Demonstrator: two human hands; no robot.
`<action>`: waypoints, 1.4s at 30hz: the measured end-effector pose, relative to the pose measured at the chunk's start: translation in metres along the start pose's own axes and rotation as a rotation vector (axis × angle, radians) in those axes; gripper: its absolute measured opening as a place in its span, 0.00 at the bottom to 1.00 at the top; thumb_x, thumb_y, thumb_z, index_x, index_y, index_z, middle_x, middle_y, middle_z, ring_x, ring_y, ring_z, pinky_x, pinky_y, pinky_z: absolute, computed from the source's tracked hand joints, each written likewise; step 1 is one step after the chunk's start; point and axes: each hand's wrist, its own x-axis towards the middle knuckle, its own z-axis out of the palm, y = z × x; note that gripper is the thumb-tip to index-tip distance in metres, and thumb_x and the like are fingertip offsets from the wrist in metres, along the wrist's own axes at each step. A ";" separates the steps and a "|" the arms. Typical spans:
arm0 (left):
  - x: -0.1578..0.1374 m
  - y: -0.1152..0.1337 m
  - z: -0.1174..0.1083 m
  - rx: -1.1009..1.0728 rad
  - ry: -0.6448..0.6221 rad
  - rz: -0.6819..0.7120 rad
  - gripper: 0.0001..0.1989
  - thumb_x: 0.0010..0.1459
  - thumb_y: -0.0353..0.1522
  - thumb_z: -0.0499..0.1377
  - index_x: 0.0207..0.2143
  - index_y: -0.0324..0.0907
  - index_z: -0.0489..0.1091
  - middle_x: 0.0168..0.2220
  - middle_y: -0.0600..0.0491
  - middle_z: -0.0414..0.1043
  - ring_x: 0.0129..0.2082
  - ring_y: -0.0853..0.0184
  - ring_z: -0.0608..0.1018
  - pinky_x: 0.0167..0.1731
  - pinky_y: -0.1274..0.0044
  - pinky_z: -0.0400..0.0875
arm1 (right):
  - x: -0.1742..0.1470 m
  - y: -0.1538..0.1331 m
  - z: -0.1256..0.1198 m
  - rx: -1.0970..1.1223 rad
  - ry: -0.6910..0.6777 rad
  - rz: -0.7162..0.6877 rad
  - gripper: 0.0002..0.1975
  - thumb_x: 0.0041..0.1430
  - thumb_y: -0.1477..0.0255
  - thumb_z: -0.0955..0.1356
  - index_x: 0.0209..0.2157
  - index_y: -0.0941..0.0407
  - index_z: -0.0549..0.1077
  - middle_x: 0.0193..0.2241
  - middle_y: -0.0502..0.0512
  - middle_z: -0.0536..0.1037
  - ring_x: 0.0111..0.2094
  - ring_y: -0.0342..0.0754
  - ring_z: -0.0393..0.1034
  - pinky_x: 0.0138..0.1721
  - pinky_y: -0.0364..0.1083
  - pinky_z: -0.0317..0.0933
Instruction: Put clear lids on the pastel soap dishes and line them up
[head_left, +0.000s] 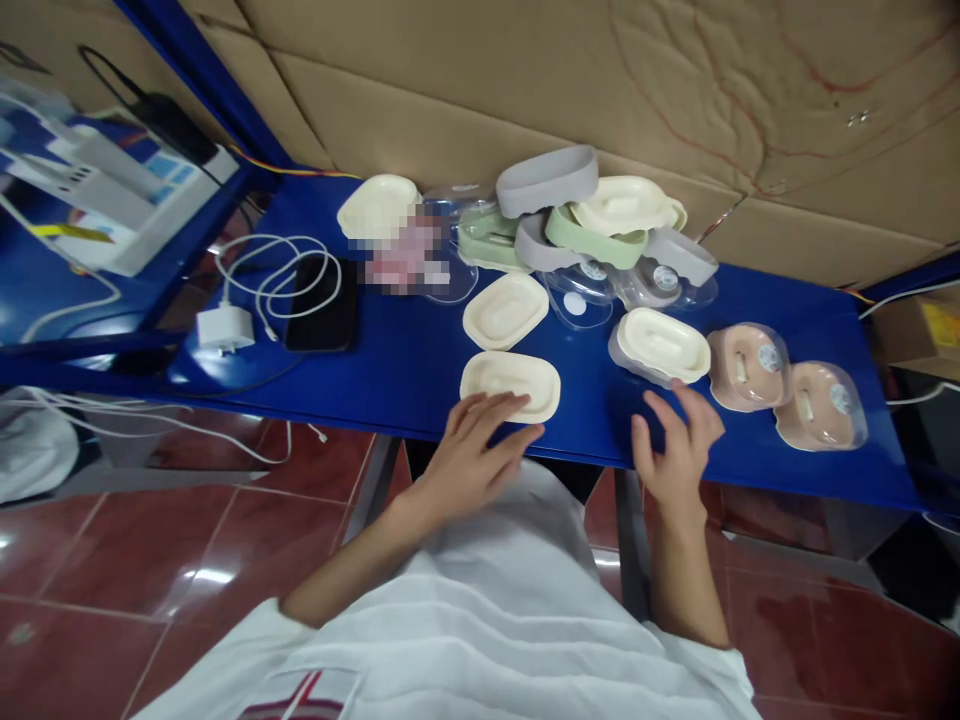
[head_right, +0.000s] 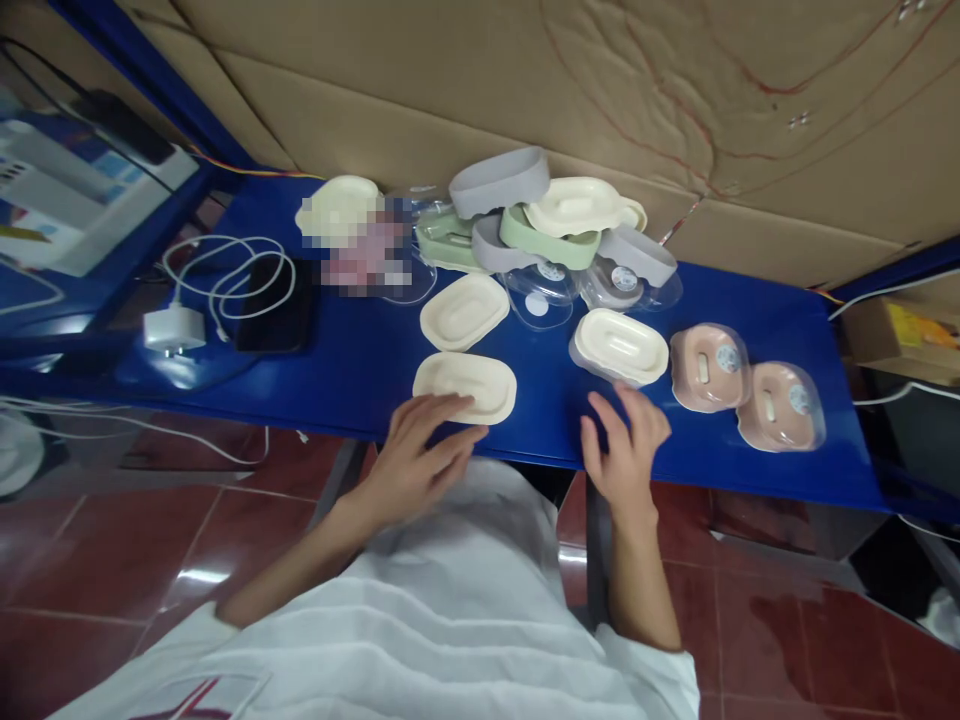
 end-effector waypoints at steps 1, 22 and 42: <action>0.000 -0.004 -0.002 0.038 0.037 -0.043 0.22 0.68 0.25 0.61 0.61 0.51 0.72 0.67 0.44 0.74 0.68 0.51 0.75 0.68 0.52 0.66 | 0.012 -0.004 0.002 0.028 -0.038 -0.031 0.23 0.71 0.69 0.70 0.65 0.44 0.73 0.62 0.62 0.77 0.61 0.64 0.75 0.62 0.64 0.65; -0.012 -0.034 -0.009 0.026 0.021 -0.136 0.11 0.71 0.28 0.61 0.51 0.49 0.79 0.58 0.47 0.81 0.64 0.53 0.78 0.62 0.56 0.73 | 0.209 0.027 0.059 -0.029 -0.362 -0.063 0.16 0.71 0.64 0.69 0.56 0.53 0.78 0.54 0.61 0.84 0.58 0.64 0.74 0.64 0.64 0.57; -0.016 -0.038 -0.004 0.021 0.095 -0.156 0.18 0.72 0.35 0.65 0.62 0.48 0.72 0.63 0.42 0.75 0.63 0.54 0.79 0.61 0.61 0.74 | 0.112 -0.028 0.013 0.509 -0.222 -0.017 0.11 0.70 0.67 0.73 0.52 0.47 0.81 0.49 0.56 0.83 0.52 0.55 0.80 0.56 0.57 0.75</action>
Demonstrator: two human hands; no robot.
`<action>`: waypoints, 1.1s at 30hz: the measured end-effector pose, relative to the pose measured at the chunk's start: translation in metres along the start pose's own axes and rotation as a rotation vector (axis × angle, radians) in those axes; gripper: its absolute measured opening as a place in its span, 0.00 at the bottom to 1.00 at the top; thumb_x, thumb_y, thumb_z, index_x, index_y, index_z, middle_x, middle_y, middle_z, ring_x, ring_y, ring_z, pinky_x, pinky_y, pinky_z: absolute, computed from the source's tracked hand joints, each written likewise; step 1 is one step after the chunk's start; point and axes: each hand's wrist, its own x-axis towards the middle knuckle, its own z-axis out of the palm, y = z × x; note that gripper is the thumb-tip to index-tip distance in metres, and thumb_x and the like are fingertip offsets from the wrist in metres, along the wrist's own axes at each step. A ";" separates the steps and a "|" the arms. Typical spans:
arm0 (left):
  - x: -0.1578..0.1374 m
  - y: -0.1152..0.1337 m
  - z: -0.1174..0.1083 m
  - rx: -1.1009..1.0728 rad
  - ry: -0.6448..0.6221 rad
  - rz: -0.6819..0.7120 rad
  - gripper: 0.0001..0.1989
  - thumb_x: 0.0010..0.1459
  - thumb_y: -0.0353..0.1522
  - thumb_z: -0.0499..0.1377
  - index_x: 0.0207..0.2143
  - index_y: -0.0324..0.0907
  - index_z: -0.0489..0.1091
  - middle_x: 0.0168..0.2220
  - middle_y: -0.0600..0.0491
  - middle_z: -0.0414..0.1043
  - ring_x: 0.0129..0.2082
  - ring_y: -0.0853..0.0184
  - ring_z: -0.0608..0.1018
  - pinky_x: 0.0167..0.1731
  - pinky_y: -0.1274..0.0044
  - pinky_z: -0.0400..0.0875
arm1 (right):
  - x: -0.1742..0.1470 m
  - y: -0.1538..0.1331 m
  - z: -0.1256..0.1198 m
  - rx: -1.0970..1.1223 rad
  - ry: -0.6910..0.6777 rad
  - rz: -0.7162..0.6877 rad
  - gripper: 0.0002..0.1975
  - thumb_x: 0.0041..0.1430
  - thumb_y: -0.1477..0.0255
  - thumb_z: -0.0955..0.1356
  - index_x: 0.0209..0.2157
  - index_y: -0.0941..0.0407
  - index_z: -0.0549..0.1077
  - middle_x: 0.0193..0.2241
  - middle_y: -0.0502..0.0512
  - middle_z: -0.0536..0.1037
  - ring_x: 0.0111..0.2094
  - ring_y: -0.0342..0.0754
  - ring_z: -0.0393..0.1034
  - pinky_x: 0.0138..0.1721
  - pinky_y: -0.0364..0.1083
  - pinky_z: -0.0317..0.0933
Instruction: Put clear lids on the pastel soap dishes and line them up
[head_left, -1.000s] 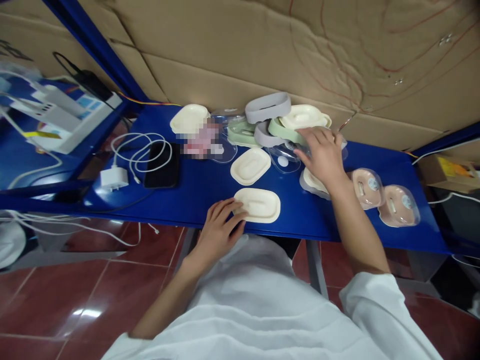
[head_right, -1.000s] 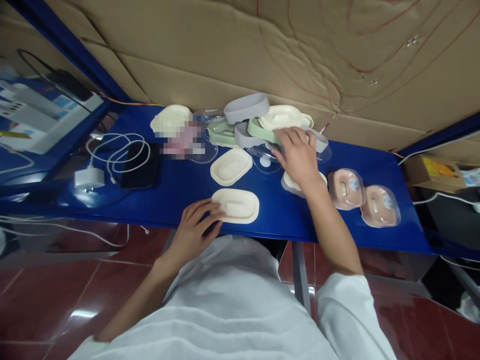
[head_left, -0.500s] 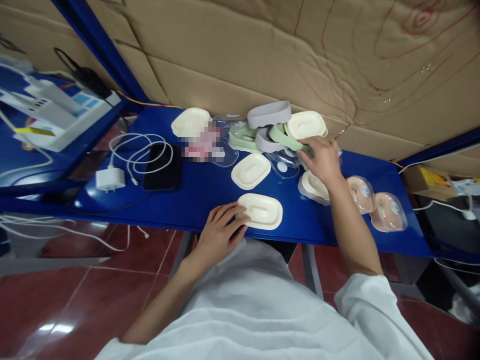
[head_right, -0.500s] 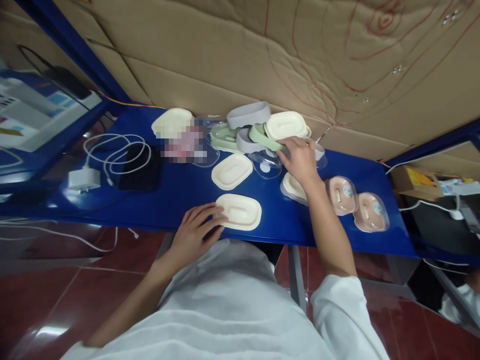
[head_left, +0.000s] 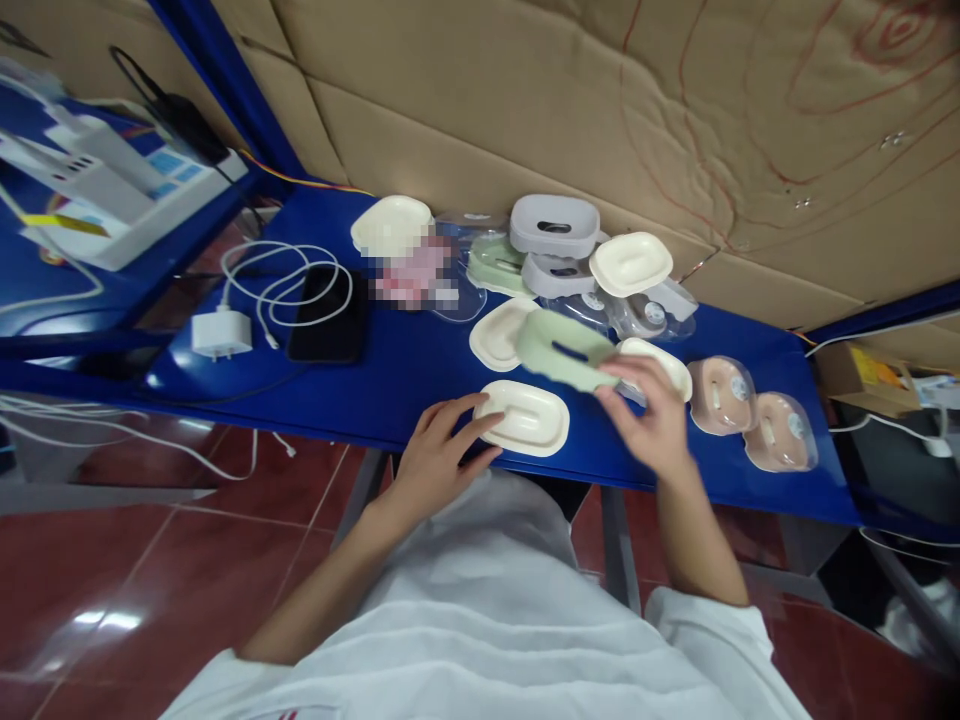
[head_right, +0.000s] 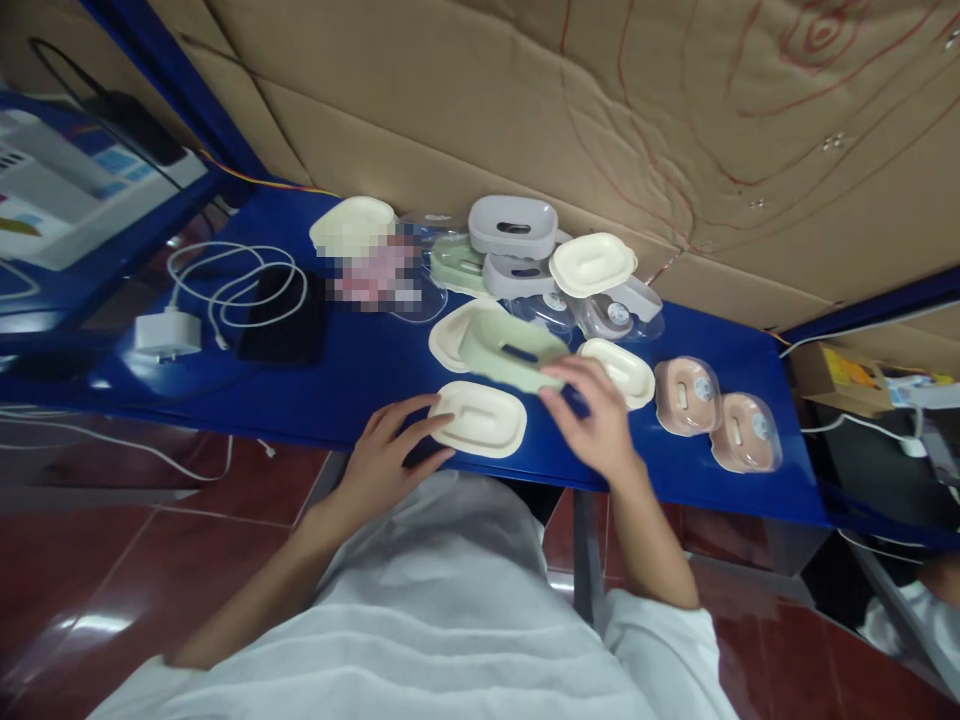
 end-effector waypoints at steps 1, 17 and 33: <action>-0.001 0.000 0.001 -0.004 0.021 -0.013 0.22 0.71 0.36 0.65 0.65 0.48 0.69 0.65 0.41 0.73 0.63 0.53 0.79 0.61 0.61 0.75 | -0.018 -0.007 0.009 -0.007 -0.005 -0.032 0.12 0.70 0.69 0.73 0.54 0.47 0.80 0.49 0.56 0.83 0.52 0.55 0.79 0.56 0.58 0.75; -0.003 -0.001 0.005 -0.007 0.059 0.006 0.13 0.71 0.36 0.65 0.56 0.46 0.78 0.67 0.40 0.72 0.65 0.52 0.78 0.61 0.61 0.76 | -0.086 -0.032 0.065 -0.140 -0.150 -0.163 0.17 0.72 0.74 0.72 0.60 0.53 0.75 0.55 0.60 0.83 0.65 0.57 0.73 0.66 0.60 0.68; 0.120 -0.087 -0.051 0.228 -0.089 -0.126 0.12 0.70 0.32 0.57 0.46 0.41 0.81 0.54 0.39 0.83 0.59 0.43 0.80 0.67 0.44 0.62 | -0.086 -0.034 0.067 -0.155 -0.166 -0.107 0.16 0.75 0.72 0.69 0.61 0.51 0.74 0.56 0.59 0.82 0.65 0.56 0.73 0.63 0.57 0.70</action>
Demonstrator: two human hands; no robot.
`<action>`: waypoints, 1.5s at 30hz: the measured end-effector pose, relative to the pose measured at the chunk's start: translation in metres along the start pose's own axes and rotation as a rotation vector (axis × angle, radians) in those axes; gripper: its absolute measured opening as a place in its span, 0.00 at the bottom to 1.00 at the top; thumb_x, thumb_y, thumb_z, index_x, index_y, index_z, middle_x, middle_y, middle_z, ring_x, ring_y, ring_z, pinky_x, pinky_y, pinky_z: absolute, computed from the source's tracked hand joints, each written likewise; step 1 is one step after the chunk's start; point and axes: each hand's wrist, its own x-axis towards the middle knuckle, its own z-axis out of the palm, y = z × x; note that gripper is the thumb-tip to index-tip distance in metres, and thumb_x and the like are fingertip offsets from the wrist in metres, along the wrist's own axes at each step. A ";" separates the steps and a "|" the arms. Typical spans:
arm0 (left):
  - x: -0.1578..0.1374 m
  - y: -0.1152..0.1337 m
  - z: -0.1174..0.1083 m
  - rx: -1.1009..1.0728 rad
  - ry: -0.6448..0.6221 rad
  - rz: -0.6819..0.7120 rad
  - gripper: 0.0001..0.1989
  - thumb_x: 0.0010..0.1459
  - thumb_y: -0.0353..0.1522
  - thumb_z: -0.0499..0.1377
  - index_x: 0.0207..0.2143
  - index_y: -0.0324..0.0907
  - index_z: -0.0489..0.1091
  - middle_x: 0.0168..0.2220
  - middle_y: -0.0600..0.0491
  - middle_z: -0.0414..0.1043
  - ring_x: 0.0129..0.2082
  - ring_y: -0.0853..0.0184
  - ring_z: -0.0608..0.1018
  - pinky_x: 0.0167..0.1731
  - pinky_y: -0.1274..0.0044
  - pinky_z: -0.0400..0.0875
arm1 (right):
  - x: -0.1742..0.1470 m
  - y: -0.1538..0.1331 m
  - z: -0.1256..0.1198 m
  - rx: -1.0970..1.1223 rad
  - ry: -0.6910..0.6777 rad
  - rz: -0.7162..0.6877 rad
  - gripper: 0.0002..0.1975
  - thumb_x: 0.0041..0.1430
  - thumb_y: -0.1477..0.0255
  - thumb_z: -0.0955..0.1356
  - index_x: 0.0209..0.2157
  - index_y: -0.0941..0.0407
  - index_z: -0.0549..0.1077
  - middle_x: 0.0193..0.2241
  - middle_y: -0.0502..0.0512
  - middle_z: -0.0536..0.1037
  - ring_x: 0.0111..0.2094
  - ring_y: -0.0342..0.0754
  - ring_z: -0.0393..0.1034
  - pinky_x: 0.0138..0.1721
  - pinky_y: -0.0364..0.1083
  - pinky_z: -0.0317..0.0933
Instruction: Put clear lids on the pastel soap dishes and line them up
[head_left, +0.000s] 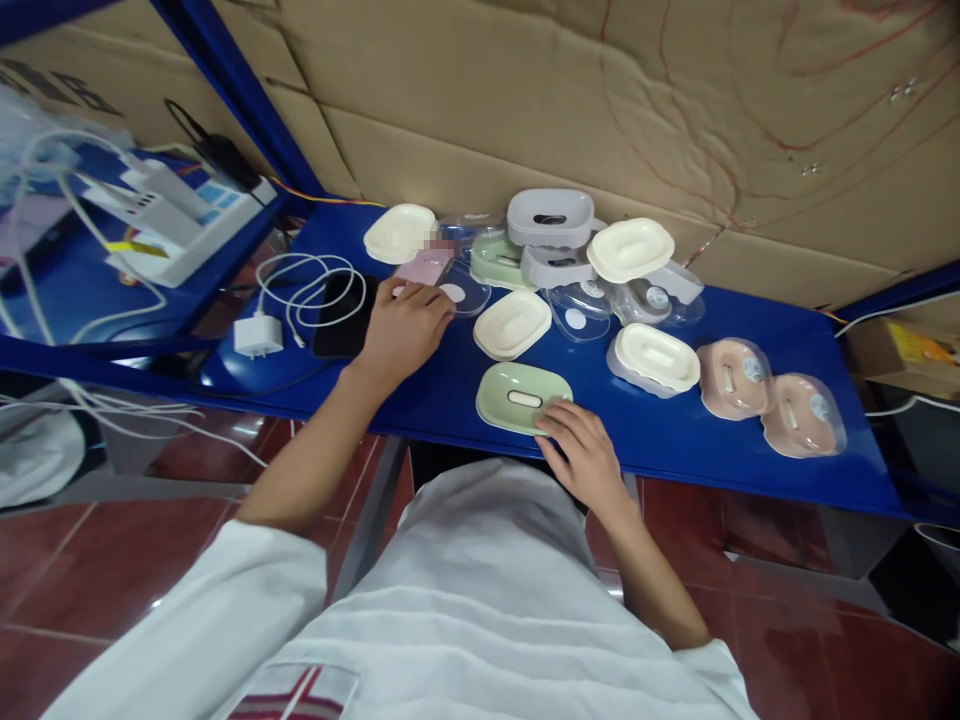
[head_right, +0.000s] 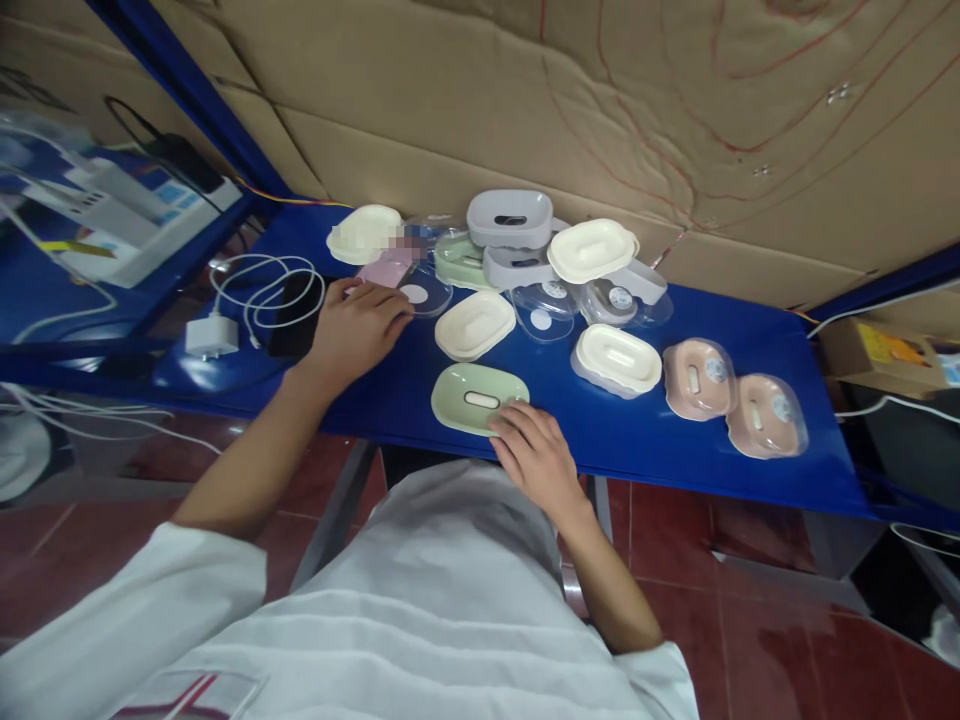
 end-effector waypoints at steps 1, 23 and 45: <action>-0.004 0.005 -0.004 -0.102 0.053 -0.024 0.10 0.70 0.34 0.59 0.45 0.42 0.81 0.50 0.42 0.84 0.56 0.46 0.82 0.65 0.48 0.67 | -0.001 0.001 0.001 -0.003 0.003 0.006 0.18 0.74 0.71 0.70 0.63 0.50 0.72 0.58 0.60 0.81 0.67 0.57 0.72 0.64 0.59 0.69; -0.084 0.060 -0.007 -0.206 0.204 -0.125 0.18 0.73 0.41 0.60 0.62 0.47 0.72 0.63 0.42 0.77 0.65 0.49 0.77 0.67 0.52 0.68 | 0.002 0.017 -0.022 0.148 0.053 0.139 0.31 0.71 0.61 0.72 0.72 0.43 0.66 0.74 0.62 0.63 0.74 0.66 0.62 0.70 0.68 0.65; 0.014 -0.020 0.005 0.352 -0.063 -0.405 0.27 0.66 0.48 0.60 0.56 0.37 0.74 0.55 0.28 0.79 0.62 0.31 0.73 0.66 0.34 0.49 | -0.003 0.021 -0.015 0.201 -0.062 0.204 0.29 0.72 0.59 0.72 0.70 0.45 0.67 0.74 0.64 0.64 0.74 0.62 0.61 0.71 0.66 0.65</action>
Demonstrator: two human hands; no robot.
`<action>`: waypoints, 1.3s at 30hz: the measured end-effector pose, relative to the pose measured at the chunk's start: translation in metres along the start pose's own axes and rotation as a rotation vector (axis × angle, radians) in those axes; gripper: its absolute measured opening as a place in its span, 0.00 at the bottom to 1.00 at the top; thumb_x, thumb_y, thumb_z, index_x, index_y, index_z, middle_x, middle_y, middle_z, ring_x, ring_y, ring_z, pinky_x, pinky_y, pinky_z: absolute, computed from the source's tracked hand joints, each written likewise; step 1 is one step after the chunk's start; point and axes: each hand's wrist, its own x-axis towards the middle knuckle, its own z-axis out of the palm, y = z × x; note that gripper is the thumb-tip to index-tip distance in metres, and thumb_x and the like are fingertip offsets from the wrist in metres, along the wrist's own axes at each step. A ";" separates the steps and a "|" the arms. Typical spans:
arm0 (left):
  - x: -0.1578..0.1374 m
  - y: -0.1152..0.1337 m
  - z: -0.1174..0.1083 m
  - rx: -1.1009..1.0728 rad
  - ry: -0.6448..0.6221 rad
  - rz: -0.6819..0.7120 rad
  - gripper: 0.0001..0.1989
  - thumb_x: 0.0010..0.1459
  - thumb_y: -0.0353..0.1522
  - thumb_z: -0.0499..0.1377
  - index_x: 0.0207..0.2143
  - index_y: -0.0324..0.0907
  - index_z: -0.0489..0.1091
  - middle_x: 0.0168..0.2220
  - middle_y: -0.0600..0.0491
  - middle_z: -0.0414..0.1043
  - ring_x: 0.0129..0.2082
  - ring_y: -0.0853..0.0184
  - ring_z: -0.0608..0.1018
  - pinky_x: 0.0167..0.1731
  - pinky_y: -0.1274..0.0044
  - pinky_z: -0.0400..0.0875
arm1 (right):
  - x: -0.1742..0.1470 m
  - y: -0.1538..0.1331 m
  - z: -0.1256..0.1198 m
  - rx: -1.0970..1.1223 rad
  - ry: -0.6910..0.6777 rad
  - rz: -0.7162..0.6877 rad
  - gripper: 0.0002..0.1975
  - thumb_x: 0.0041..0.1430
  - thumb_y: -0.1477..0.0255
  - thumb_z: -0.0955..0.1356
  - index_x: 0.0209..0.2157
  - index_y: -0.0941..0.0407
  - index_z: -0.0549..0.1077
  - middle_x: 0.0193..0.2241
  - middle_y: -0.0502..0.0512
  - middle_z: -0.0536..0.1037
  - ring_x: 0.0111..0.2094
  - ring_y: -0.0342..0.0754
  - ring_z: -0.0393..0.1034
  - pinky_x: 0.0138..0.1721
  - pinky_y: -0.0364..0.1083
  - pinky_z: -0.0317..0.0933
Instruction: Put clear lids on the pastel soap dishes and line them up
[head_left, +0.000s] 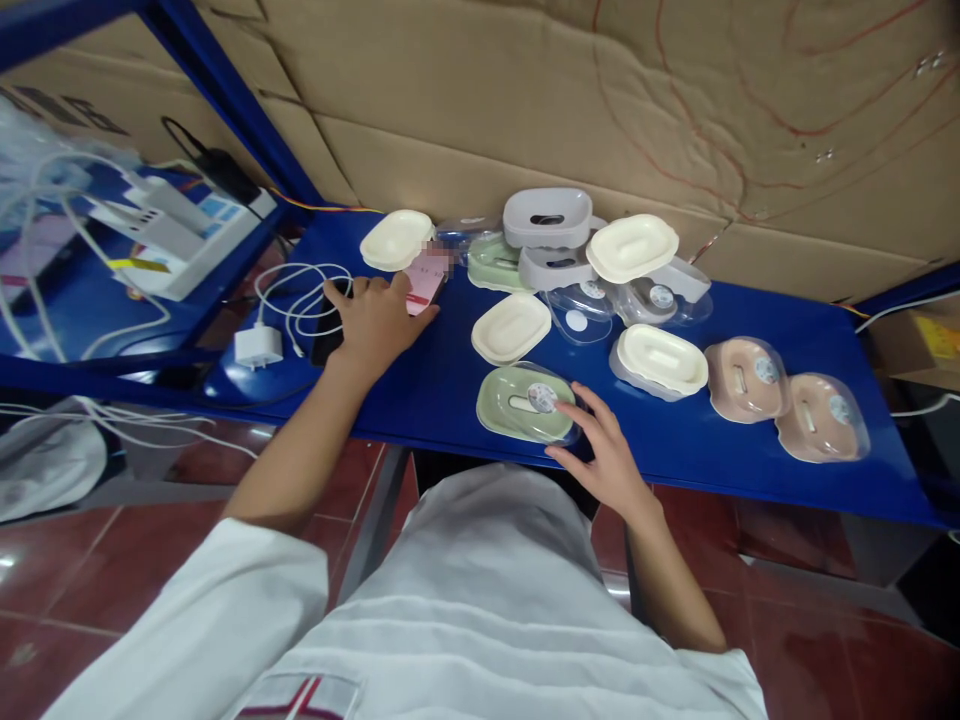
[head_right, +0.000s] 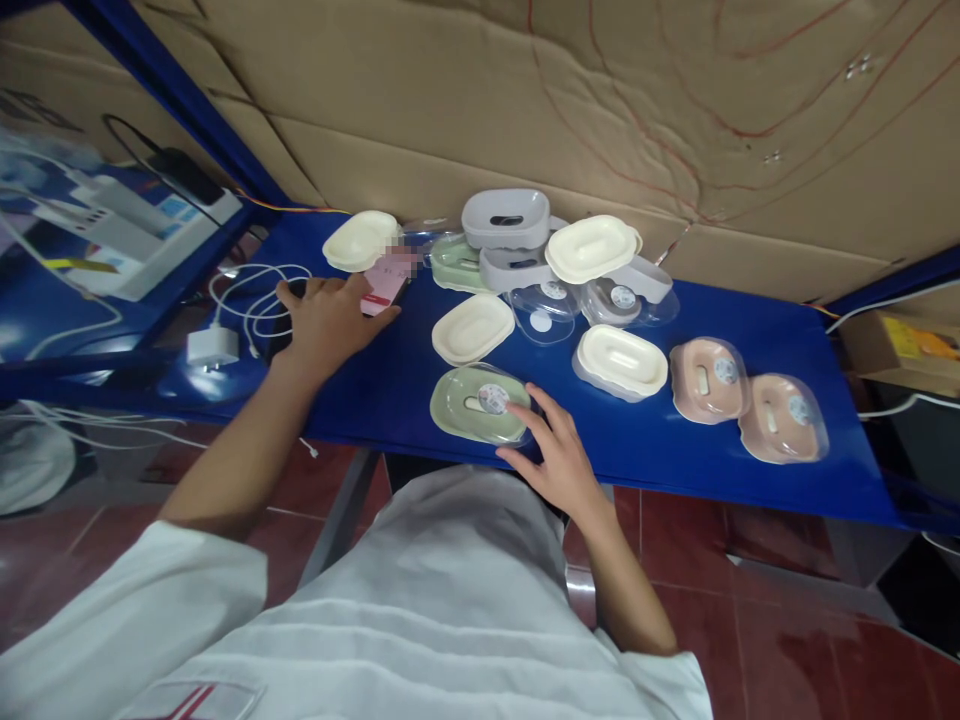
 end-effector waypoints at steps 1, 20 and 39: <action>-0.006 0.002 -0.001 0.004 0.003 0.008 0.27 0.66 0.48 0.60 0.57 0.36 0.74 0.55 0.27 0.78 0.62 0.31 0.73 0.66 0.35 0.49 | 0.000 0.000 0.000 0.004 -0.001 -0.003 0.29 0.72 0.59 0.72 0.70 0.45 0.67 0.74 0.64 0.64 0.74 0.62 0.61 0.71 0.66 0.65; -0.143 0.032 -0.017 -0.486 0.057 0.358 0.37 0.71 0.42 0.63 0.76 0.51 0.54 0.74 0.37 0.60 0.71 0.43 0.69 0.68 0.48 0.67 | 0.007 -0.003 -0.005 -0.066 -0.081 -0.102 0.33 0.75 0.64 0.68 0.76 0.42 0.58 0.80 0.58 0.51 0.78 0.65 0.52 0.73 0.69 0.60; -0.145 0.044 0.014 -0.877 -0.030 0.537 0.29 0.67 0.43 0.69 0.67 0.51 0.70 0.74 0.41 0.63 0.70 0.52 0.74 0.68 0.57 0.75 | 0.005 -0.006 0.006 -0.184 -0.032 -0.153 0.39 0.72 0.66 0.73 0.77 0.38 0.56 0.80 0.56 0.49 0.78 0.67 0.51 0.73 0.69 0.61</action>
